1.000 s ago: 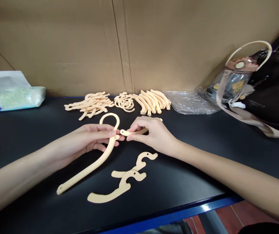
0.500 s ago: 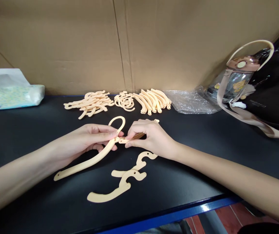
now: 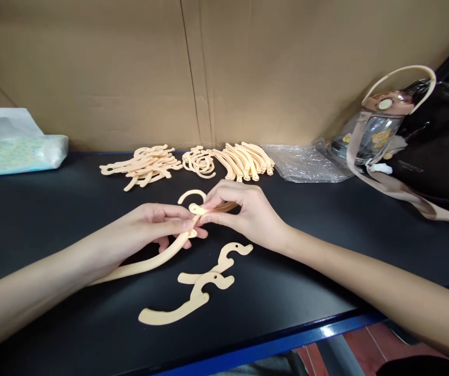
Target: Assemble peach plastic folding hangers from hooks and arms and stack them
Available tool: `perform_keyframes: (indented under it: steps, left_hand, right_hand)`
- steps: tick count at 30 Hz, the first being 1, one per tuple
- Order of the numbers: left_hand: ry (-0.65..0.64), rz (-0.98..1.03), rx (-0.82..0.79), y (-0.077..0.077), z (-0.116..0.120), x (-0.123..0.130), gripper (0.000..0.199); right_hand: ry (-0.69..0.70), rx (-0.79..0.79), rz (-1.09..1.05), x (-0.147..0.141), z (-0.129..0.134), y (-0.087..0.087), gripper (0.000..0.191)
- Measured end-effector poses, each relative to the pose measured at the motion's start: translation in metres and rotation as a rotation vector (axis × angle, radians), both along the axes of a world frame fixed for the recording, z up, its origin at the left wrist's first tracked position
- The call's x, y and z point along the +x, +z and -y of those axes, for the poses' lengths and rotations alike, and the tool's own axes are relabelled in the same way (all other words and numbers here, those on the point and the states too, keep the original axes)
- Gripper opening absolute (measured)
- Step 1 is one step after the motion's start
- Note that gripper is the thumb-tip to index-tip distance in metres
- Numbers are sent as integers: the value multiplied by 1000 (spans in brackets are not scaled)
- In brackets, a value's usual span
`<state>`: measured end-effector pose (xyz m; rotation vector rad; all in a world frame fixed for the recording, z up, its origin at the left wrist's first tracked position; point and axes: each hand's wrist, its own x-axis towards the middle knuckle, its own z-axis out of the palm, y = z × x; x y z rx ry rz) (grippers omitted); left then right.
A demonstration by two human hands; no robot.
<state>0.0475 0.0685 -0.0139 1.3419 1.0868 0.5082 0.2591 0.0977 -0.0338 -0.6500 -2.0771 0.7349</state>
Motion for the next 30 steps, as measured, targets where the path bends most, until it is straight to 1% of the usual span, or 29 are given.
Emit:
perform_keyframes:
  steps: [3, 6, 11, 15, 18, 24, 26, 30]
  left_hand:
    - [88, 31, -22, 0, -2, -7, 26]
    - [169, 45, -23, -1, -3, -10, 26]
    - [113, 9, -22, 1, -2, -7, 27]
    - [57, 15, -31, 3, -3, -8, 30]
    - [53, 15, -33, 3, -4, -9, 31]
    - [9, 1, -9, 4, -2, -6, 22]
    - [22, 6, -5, 4, -2, -5, 21]
    - [99, 27, -26, 1, -3, -7, 24]
  right_hand:
    - [-10, 41, 71, 3, -2, -3, 7]
    - [24, 44, 167, 3, -3, -5, 8]
    - [63, 41, 221, 1, -4, -7, 9]
    - [95, 32, 189, 0, -4, -7, 7]
    - [114, -2, 145, 0, -4, -6, 7]
    - [116, -58, 101, -1, -4, -5, 9]
    - [123, -67, 96, -1, -4, -5, 10]
    - [114, -42, 121, 0, -7, -6, 9]
